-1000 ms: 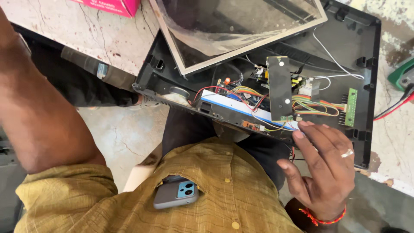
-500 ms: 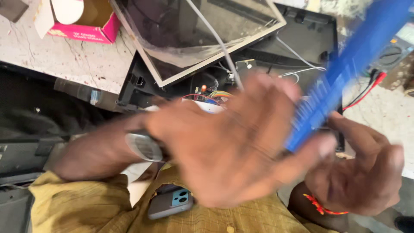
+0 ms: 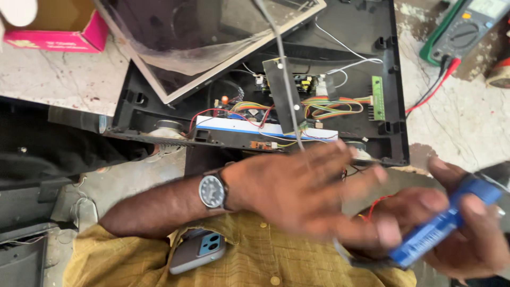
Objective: The person repairs an opened electronic device on their lap, first manipulating a small circuit board and its wires, then using a soldering iron to solder connections on the board while holding the board steady with the other hand. A multimeter with test leads rests on the workbench beside them.
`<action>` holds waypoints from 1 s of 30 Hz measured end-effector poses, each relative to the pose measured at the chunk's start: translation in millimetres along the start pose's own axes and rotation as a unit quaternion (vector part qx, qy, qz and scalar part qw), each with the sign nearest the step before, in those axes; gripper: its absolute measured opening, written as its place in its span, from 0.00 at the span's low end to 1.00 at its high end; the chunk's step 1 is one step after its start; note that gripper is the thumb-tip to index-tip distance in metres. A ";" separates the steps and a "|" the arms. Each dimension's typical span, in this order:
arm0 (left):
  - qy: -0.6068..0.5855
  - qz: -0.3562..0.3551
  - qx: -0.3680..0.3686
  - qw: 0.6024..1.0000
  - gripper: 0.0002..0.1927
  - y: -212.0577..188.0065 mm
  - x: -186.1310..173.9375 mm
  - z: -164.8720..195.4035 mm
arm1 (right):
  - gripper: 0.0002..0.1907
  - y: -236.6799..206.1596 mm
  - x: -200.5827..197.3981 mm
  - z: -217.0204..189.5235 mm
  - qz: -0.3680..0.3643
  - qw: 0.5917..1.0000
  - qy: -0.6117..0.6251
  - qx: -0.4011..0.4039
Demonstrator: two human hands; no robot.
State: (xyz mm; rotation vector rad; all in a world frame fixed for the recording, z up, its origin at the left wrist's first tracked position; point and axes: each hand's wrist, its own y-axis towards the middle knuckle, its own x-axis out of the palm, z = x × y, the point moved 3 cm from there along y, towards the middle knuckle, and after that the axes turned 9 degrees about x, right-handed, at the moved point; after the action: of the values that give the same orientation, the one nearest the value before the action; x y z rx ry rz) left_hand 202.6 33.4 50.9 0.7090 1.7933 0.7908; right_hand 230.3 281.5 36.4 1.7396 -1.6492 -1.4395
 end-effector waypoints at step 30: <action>-0.104 -0.114 -0.047 0.987 0.14 -47.6 27.4 14.6 | 0.14 -31.6 -16.9 37.8 -0.231 0.905 0.354 0.036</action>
State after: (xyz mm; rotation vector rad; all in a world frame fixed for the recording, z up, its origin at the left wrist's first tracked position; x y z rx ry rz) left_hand 202.5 28.0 -5.8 0.4949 1.6020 0.6195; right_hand 219.4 319.2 2.1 2.4176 -0.9441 -0.7205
